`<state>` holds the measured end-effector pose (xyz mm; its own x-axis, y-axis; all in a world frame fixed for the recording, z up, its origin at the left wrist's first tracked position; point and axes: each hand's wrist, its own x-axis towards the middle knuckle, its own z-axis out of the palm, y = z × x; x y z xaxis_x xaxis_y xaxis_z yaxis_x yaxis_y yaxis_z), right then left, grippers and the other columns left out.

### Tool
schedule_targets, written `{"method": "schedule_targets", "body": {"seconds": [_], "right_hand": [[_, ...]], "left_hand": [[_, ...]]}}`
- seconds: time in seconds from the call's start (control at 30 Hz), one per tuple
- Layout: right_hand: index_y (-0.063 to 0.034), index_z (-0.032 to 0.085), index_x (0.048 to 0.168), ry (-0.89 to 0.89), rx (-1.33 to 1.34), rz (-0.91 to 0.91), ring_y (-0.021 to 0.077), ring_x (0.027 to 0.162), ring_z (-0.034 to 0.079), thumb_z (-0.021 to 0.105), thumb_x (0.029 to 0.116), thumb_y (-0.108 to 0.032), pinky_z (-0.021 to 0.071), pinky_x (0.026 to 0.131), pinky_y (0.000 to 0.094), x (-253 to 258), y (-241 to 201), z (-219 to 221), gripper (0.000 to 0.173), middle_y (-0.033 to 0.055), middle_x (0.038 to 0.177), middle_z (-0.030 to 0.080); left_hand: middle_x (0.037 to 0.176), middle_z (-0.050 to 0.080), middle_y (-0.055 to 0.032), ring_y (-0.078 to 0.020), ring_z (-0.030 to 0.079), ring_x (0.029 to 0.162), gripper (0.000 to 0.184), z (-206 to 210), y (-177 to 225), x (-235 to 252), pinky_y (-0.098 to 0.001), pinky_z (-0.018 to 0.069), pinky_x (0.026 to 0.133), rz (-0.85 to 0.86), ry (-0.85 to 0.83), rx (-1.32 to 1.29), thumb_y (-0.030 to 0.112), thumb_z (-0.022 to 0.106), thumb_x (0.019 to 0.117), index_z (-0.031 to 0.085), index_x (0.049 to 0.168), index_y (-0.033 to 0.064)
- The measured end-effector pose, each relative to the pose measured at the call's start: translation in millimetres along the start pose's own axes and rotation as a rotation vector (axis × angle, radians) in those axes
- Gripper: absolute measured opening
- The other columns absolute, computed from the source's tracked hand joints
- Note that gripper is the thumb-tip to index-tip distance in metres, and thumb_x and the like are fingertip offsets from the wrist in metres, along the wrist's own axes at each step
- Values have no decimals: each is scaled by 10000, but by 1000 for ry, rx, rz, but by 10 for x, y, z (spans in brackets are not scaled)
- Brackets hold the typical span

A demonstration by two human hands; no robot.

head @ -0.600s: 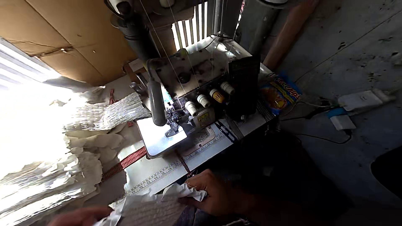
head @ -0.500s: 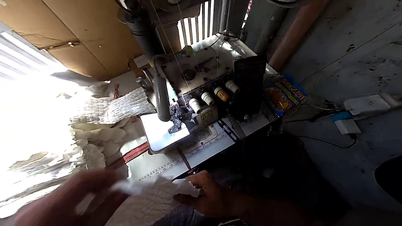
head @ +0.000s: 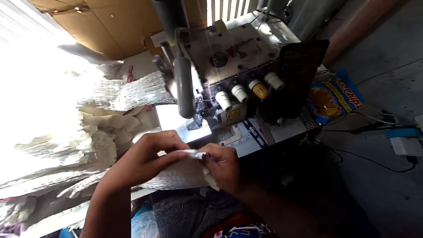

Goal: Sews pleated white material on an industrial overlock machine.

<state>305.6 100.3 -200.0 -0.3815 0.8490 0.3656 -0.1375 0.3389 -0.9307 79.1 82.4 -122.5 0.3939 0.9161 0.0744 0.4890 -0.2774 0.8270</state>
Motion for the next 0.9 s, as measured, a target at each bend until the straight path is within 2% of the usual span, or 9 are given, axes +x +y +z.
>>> {"method": "schedule_targets", "body": {"seconds": [0.1,0.17,0.3,0.4,0.47,0.57,0.67,0.77,0.9], "right_hand": [[16,768,942,32,87,60,94,964,712,669,977,-103,598,863,257,9,74,42,159,93,1004,755],[11,775,929,74,87,97,99,968,713,709,952,-112,602,850,245,-32,94,69,142,101,1035,753],[12,738,811,167,114,143,88,836,711,768,897,-96,601,716,211,-74,99,92,141,117,974,747],[25,709,774,220,150,134,79,766,704,800,848,-51,594,656,197,-87,88,107,140,142,974,747],[45,677,855,255,210,130,100,765,714,811,809,19,615,661,221,-88,49,118,144,136,948,738],[-5,498,1132,226,256,168,133,785,746,775,825,82,640,692,266,-82,-35,100,423,98,921,739],[46,439,1449,146,151,126,137,821,731,728,892,45,644,729,276,-97,-33,64,627,105,1001,723],[-3,451,1526,13,-13,141,145,1030,713,654,947,-15,628,868,296,-90,-31,20,613,143,1323,657],[-8,391,1565,-53,-148,197,101,1008,704,625,932,-50,601,865,257,-95,-118,8,677,134,1279,684]], "left_hand": [[869,679,112,13,636,792,222,-71,40,2,-158,541,690,-37,71,74,287,598,1010,768,925,172],[869,680,102,18,637,753,178,-31,71,21,-149,550,641,-53,116,151,266,633,990,759,929,155],[700,650,128,49,573,576,133,74,183,100,-140,481,506,-157,191,257,271,661,972,739,921,175],[674,654,127,47,569,546,120,113,216,169,-144,469,483,-202,259,287,278,695,956,744,901,183],[710,669,124,49,588,575,109,147,217,217,-137,488,508,-192,300,295,269,702,950,742,897,183],[738,667,110,59,568,594,116,201,198,284,-127,469,529,-165,384,336,255,704,942,761,895,165],[749,670,99,54,562,608,108,247,150,329,-134,459,547,-137,441,379,248,730,928,783,883,165],[755,663,92,46,562,630,103,326,137,357,-139,456,566,-129,477,409,240,731,925,788,890,162],[883,667,41,-7,628,770,72,487,216,344,-168,526,680,-181,558,446,212,767,897,764,923,145]]}}
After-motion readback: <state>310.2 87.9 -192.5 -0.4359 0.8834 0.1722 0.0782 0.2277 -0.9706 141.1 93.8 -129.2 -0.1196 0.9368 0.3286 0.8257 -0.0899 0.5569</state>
